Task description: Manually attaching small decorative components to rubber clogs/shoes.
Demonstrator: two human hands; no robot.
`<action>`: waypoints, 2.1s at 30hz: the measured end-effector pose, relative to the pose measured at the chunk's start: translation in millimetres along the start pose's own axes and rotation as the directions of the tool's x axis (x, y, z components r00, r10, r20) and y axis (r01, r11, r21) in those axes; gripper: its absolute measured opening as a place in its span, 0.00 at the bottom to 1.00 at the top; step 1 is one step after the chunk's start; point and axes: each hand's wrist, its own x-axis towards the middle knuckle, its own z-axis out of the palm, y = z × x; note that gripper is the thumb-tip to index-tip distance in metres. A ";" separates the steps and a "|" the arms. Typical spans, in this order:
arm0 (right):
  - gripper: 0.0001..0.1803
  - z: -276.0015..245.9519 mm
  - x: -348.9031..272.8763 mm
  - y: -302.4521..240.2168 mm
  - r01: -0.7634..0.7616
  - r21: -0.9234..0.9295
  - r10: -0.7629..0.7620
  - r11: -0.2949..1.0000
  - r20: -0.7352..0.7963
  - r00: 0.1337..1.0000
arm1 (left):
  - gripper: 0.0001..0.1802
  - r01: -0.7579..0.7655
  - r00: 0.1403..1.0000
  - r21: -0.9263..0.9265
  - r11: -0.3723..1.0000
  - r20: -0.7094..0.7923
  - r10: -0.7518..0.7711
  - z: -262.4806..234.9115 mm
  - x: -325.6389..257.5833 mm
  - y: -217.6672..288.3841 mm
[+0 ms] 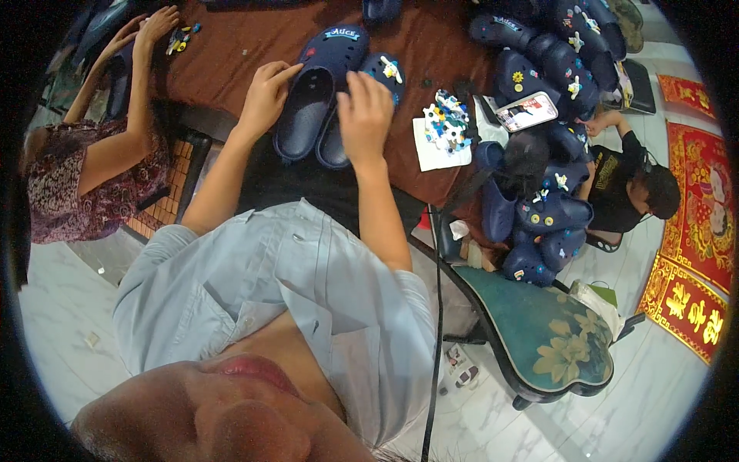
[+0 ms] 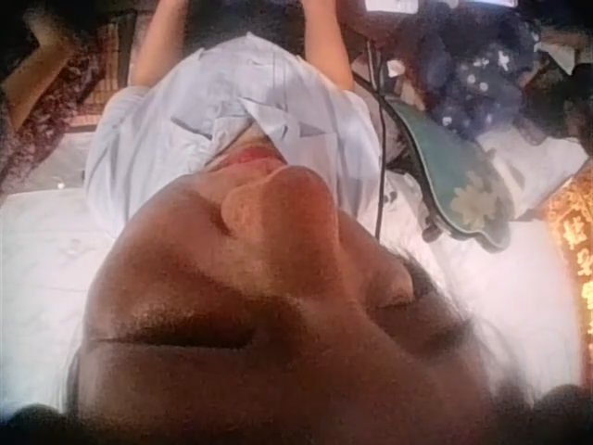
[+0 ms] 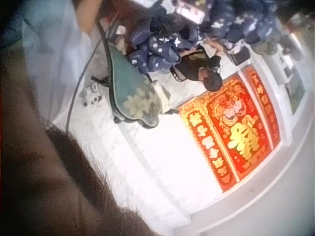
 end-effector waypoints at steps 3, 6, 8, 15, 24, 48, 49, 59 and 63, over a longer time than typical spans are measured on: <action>0.14 -19.6 1.4 35.7 -0.080 -0.088 0.068 0.993 -0.134 0.989 | 0.22 -0.027 0.998 -0.048 0.998 -0.065 0.024 -6.3 -8.8 9.8; 0.13 -35.1 5.7 97.3 -0.150 -0.261 0.123 0.954 -0.117 0.985 | 0.21 -0.120 0.983 -0.091 0.989 -0.152 0.106 -6.9 -11.8 28.4; 0.13 -36.4 12.2 121.1 -0.168 -0.317 0.162 0.933 -0.046 0.986 | 0.20 -0.164 0.973 -0.096 0.982 -0.177 0.146 -6.0 -14.2 36.5; 0.13 -24.4 20.1 168.8 -0.065 -0.480 0.214 0.875 0.264 0.940 | 0.20 -0.239 0.961 -0.101 0.966 -0.167 0.220 3.6 -23.1 48.5; 0.05 -35.5 25.7 141.4 -0.558 0.233 0.536 0.796 0.156 0.830 | 0.19 -0.255 0.959 -0.102 0.962 -0.155 0.238 6.5 -23.3 45.8; 0.12 -17.8 65.0 60.0 -0.686 0.727 0.355 -0.035 0.650 0.672 | 0.19 -0.156 0.925 0.101 0.983 -0.334 0.181 12.4 14.1 9.4; 0.12 -13.2 69.0 57.5 -0.691 0.722 0.351 -0.035 0.656 0.668 | 0.20 -0.156 0.928 0.091 0.983 -0.327 0.178 10.0 14.1 8.6; 0.09 40.1 93.2 62.1 -0.686 0.459 0.237 0.564 0.706 0.667 | 0.23 -0.188 0.933 0.100 0.977 -0.291 0.210 13.5 3.0 33.9; 0.09 40.0 102.7 78.6 -0.255 0.038 0.210 0.966 0.462 0.862 | 0.27 -0.148 0.950 0.079 0.986 -0.267 0.164 14.5 1.7 20.6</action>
